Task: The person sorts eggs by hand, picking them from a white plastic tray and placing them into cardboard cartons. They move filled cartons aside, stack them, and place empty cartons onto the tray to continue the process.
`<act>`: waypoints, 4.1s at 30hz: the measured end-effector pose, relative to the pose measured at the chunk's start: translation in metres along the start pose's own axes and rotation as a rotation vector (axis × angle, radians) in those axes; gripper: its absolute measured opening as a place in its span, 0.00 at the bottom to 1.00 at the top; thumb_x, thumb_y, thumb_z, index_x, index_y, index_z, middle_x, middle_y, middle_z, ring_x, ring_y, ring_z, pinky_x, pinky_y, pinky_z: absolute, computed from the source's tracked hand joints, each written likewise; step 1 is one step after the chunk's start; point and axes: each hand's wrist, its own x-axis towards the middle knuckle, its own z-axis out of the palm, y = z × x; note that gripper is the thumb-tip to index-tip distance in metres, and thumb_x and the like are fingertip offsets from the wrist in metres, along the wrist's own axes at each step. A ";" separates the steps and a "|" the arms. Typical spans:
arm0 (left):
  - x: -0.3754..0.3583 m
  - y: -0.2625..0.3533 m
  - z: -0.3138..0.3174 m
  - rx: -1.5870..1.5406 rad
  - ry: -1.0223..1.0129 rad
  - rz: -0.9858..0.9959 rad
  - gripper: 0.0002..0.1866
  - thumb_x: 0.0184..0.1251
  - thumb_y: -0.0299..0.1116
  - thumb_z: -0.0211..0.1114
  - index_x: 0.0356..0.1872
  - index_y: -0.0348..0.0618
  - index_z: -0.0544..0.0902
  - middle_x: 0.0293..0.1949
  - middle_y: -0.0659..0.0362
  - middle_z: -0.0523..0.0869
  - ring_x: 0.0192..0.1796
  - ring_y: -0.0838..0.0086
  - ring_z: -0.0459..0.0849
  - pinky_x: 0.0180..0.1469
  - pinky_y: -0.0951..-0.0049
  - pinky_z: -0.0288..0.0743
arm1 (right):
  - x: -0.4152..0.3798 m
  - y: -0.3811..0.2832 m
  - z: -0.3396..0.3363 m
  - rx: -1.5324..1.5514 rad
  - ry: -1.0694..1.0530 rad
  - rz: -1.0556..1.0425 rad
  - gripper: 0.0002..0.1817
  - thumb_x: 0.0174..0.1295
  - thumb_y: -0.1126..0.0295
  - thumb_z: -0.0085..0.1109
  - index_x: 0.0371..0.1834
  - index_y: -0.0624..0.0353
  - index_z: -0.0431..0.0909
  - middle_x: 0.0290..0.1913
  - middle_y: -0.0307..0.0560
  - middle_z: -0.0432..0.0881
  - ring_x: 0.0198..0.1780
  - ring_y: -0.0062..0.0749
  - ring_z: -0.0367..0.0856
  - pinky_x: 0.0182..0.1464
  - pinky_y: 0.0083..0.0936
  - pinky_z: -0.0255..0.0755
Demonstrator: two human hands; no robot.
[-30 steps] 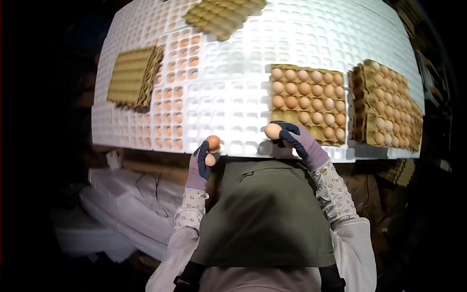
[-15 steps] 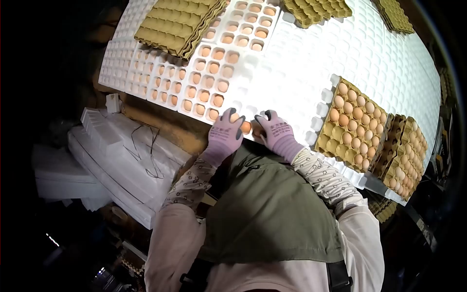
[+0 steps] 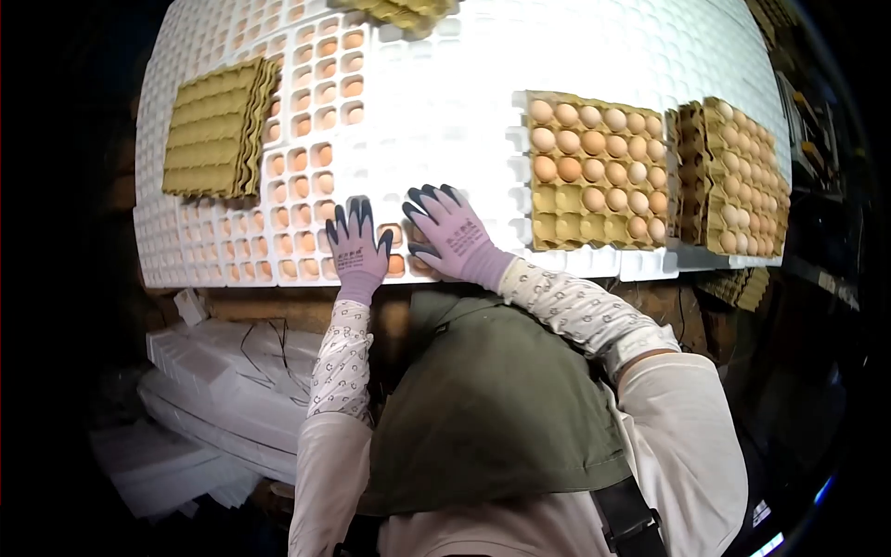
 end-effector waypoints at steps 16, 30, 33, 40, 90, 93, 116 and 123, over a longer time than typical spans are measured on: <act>0.137 0.251 -0.101 -0.427 -0.125 0.485 0.14 0.60 0.38 0.70 0.45 0.46 0.81 0.48 0.53 0.83 0.47 0.62 0.85 0.47 0.61 0.80 | -0.201 0.178 -0.189 0.684 0.352 0.623 0.21 0.61 0.62 0.66 0.55 0.59 0.81 0.45 0.43 0.84 0.46 0.30 0.83 0.51 0.28 0.78; 0.134 0.311 -0.108 -0.319 -0.062 0.447 0.18 0.64 0.44 0.67 0.54 0.55 0.83 0.59 0.53 0.78 0.52 0.56 0.83 0.52 0.54 0.80 | -0.180 0.164 -0.210 0.876 0.394 0.856 0.22 0.61 0.68 0.60 0.61 0.51 0.78 0.56 0.54 0.81 0.50 0.49 0.84 0.53 0.38 0.80; 0.128 0.351 -0.118 0.099 0.005 0.644 0.12 0.65 0.43 0.66 0.44 0.50 0.87 0.60 0.54 0.77 0.54 0.60 0.79 0.51 0.58 0.77 | -0.166 0.180 -0.198 -0.302 0.185 0.540 0.18 0.59 0.66 0.64 0.55 0.45 0.81 0.59 0.48 0.76 0.52 0.43 0.82 0.49 0.42 0.80; 0.118 0.314 -0.105 -0.648 0.167 0.267 0.19 0.62 0.46 0.75 0.44 0.40 0.90 0.60 0.54 0.81 0.54 0.62 0.82 0.51 0.65 0.79 | -0.161 0.191 -0.193 -0.142 0.205 0.708 0.25 0.57 0.57 0.72 0.58 0.51 0.82 0.60 0.55 0.79 0.57 0.52 0.81 0.59 0.41 0.77; 0.225 0.219 -0.077 -1.535 -0.327 -0.125 0.13 0.66 0.37 0.66 0.46 0.42 0.85 0.38 0.53 0.86 0.41 0.69 0.87 0.46 0.70 0.81 | -0.106 0.229 -0.181 0.761 0.480 0.487 0.19 0.58 0.68 0.67 0.54 0.56 0.80 0.53 0.48 0.80 0.56 0.41 0.81 0.59 0.34 0.75; 0.239 0.234 -0.095 -0.920 -0.351 0.020 0.15 0.66 0.42 0.70 0.44 0.40 0.86 0.39 0.52 0.86 0.40 0.67 0.87 0.46 0.68 0.82 | -0.090 0.211 -0.172 0.519 0.252 0.481 0.16 0.58 0.68 0.66 0.50 0.55 0.80 0.50 0.49 0.79 0.56 0.41 0.81 0.57 0.37 0.77; 0.141 0.165 -0.048 -1.838 -0.051 -0.158 0.24 0.81 0.49 0.53 0.60 0.37 0.77 0.57 0.48 0.84 0.50 0.61 0.86 0.50 0.64 0.86 | -0.076 0.231 -0.195 1.339 0.189 0.749 0.22 0.72 0.54 0.61 0.61 0.56 0.83 0.40 0.38 0.84 0.32 0.16 0.75 0.33 0.14 0.67; 0.133 0.022 -0.058 -0.748 0.055 -0.351 0.18 0.68 0.46 0.68 0.50 0.44 0.85 0.52 0.56 0.81 0.48 0.65 0.82 0.46 0.64 0.83 | 0.046 0.125 -0.091 0.764 0.018 0.485 0.26 0.56 0.56 0.78 0.54 0.57 0.86 0.47 0.44 0.82 0.43 0.29 0.82 0.48 0.28 0.78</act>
